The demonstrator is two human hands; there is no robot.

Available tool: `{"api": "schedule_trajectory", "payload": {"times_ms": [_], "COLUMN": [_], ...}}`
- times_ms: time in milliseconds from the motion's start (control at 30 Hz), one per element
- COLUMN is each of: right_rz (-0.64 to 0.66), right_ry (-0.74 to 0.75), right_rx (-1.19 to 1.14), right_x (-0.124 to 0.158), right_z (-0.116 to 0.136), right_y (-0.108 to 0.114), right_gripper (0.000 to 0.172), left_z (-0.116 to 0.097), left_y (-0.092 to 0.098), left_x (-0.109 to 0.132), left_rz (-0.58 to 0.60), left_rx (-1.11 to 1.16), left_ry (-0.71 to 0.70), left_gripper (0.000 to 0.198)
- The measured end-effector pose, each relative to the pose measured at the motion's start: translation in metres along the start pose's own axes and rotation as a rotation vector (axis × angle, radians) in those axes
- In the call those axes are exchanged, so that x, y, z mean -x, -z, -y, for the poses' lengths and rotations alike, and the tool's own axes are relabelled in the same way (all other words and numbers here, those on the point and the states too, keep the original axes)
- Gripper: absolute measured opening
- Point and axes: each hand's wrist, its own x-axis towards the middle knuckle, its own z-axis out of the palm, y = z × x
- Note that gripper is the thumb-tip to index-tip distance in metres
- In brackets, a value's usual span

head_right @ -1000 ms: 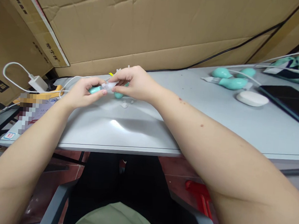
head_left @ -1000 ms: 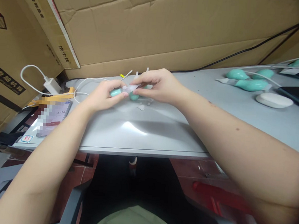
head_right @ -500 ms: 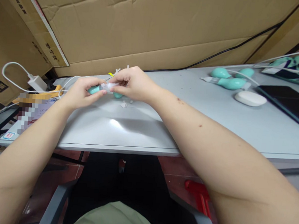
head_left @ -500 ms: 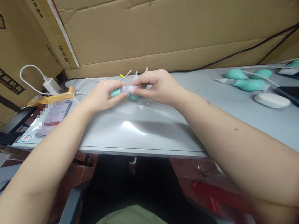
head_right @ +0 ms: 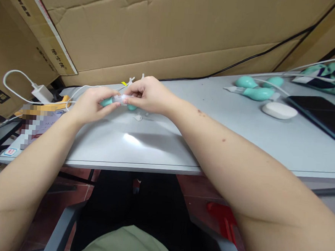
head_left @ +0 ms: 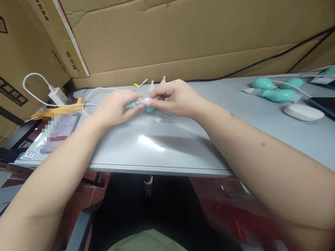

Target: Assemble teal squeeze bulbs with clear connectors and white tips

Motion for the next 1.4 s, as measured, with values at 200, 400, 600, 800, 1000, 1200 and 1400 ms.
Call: {"api": "schedule_trajectory", "payload": {"times_ms": [200,400,600,800,1000,1200,1400], "right_rz": [0.006,0.016,-0.013,-0.010,-0.004,0.036,0.070], "right_ry": [0.004,0.003,0.161,0.287,0.319,0.301,0.278], "right_rx": [0.002,0.058,0.316,0.527,0.564,0.596,0.540], "right_x": [-0.001,-0.001,-0.003,0.001,0.003,0.003,0.004], "right_z": [0.000,-0.001,-0.007,-0.009,-0.006,-0.004,0.001], "right_y": [0.000,0.001,0.005,0.005,0.005,0.004,0.003], "right_gripper": [0.027,0.025,0.020,0.030,0.032,0.033,0.036], "left_z": [0.001,0.001,0.000,-0.001,-0.001,0.001,0.004], "left_y": [0.000,-0.001,-0.001,0.002,0.003,0.000,-0.004], "left_x": [0.001,0.000,-0.002,-0.002,-0.001,0.001,0.002], "left_rz": [0.014,0.011,-0.011,-0.023,-0.057,-0.037,-0.071], "left_rx": [-0.076,-0.079,0.058,0.099,0.112,-0.009,-0.115], "left_ry": [-0.016,-0.005,-0.004,0.005,-0.034,-0.031,-0.066], "left_gripper": [0.051,0.049,0.045,0.043,0.047,0.043,0.042]}}
